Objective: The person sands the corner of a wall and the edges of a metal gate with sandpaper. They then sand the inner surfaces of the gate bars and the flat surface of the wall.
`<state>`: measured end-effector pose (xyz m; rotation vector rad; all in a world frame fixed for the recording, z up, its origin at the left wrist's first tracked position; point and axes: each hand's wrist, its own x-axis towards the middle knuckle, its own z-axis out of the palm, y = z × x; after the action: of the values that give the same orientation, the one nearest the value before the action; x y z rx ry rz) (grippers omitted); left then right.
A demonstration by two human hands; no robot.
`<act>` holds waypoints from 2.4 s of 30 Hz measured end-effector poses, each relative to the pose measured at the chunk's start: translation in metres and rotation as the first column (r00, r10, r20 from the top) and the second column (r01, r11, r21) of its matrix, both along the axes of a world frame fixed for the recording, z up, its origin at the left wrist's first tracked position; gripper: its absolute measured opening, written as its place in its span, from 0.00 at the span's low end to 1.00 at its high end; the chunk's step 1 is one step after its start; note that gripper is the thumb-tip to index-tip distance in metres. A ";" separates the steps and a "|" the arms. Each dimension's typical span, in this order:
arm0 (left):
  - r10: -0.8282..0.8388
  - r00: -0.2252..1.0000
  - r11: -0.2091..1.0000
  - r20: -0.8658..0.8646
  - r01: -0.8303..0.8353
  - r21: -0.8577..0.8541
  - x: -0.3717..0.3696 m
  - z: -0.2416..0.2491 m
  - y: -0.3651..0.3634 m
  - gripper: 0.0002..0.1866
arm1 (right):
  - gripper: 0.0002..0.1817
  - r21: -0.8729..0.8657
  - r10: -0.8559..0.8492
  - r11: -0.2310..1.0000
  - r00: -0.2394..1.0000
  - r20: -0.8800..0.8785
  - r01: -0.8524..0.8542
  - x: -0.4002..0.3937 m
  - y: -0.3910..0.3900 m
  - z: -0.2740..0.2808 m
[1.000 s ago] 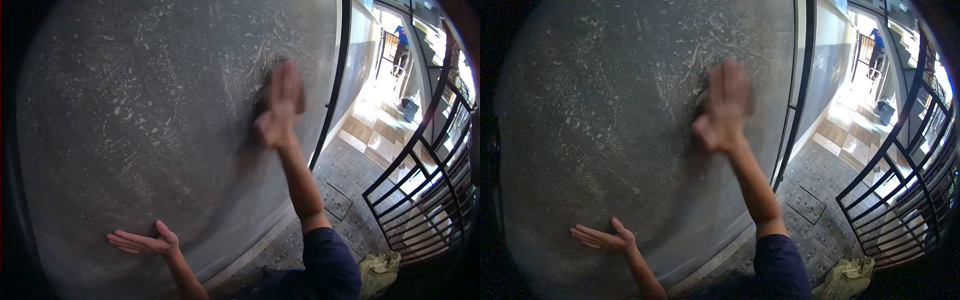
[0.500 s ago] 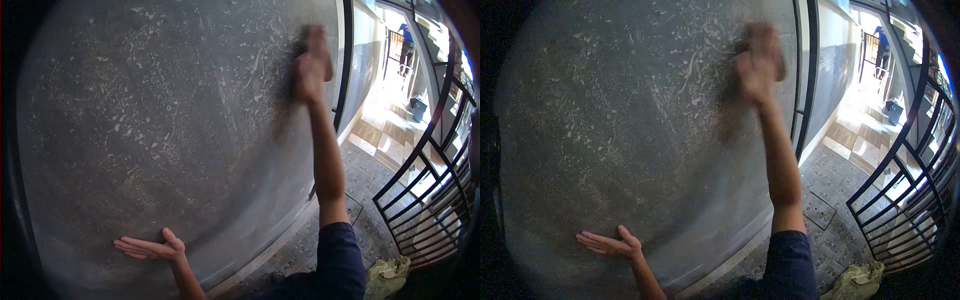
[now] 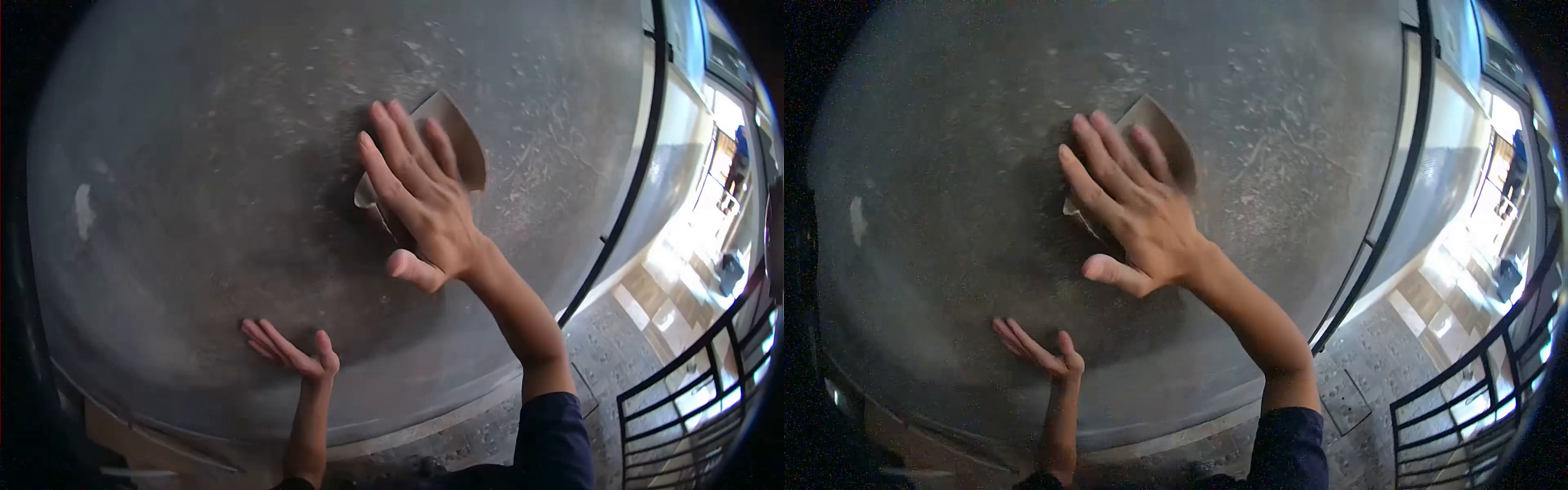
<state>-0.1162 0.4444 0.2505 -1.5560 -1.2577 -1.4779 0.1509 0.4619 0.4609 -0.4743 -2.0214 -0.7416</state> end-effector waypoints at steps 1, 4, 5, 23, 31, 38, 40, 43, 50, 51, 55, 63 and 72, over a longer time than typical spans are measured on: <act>-0.202 0.976 0.979 0.084 0.201 0.020 0.003 0.012 -0.004 0.44 | 0.54 -0.066 0.175 0.982 0.984 -0.020 -0.176 -0.010 -0.002 0.001; -0.527 0.843 0.826 -0.108 0.538 0.170 0.023 0.071 -0.023 0.35 | 0.60 -0.201 0.577 0.778 0.803 -0.150 -0.596 -0.048 -0.009 0.001; -0.591 0.748 0.773 -0.302 0.632 0.053 0.027 0.092 -0.037 0.32 | 0.60 -0.214 0.585 0.767 0.797 -0.150 -0.604 -0.056 -0.013 0.003; 0.010 0.948 1.000 -0.317 -0.009 0.004 0.003 0.208 0.002 0.39 | 0.32 -0.013 0.077 0.996 0.949 -0.305 -0.084 0.006 -0.077 0.055; 0.346 0.925 0.893 0.156 -0.376 0.248 -0.187 0.342 0.027 0.37 | 0.23 -0.053 0.008 0.998 0.990 -0.142 -0.016 0.000 -0.081 0.047; 0.201 0.898 0.979 -0.390 -0.175 0.102 -0.147 0.247 -0.005 0.38 | 0.17 0.045 0.124 0.992 0.991 -0.056 -0.122 -0.099 -0.070 0.055; 0.285 0.937 0.951 -0.203 -0.249 0.185 -0.214 0.298 -0.001 0.37 | 0.16 0.163 0.085 0.982 0.993 0.080 -0.097 -0.125 -0.076 0.053; 0.369 0.927 0.896 0.065 -0.374 0.238 -0.340 0.355 0.019 0.35 | 0.14 0.187 0.043 0.980 0.989 0.139 -0.068 -0.152 -0.082 0.051; 0.076 0.965 0.993 -0.251 -0.050 0.110 -0.350 0.247 -0.014 0.32 | 0.16 0.124 0.046 0.991 0.998 0.048 -0.052 -0.282 -0.083 0.053; 0.040 0.918 0.996 -0.395 -0.004 0.092 -0.355 0.239 -0.018 0.32 | 0.16 0.109 0.054 0.992 0.997 0.062 -0.061 -0.308 -0.085 0.054; 0.169 0.916 0.980 -0.365 -0.118 0.158 -0.456 0.282 -0.022 0.33 | 0.26 0.202 0.050 0.977 0.996 0.069 -0.063 -0.402 -0.094 0.072; 0.410 0.904 0.894 0.119 -0.373 -0.247 -0.532 0.230 -0.023 0.31 | 0.40 0.159 -0.113 0.983 0.984 0.135 0.091 -0.488 -0.049 0.059; 0.313 0.949 0.892 -0.032 -0.282 0.354 -0.573 0.298 -0.003 0.29 | 0.33 0.284 0.212 0.945 0.964 -0.163 -0.161 -0.473 -0.016 0.045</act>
<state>-0.6888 0.4413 0.5487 -1.1271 -1.0607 -1.3299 -0.3220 0.4464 0.5055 -0.1837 -1.7264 -0.8050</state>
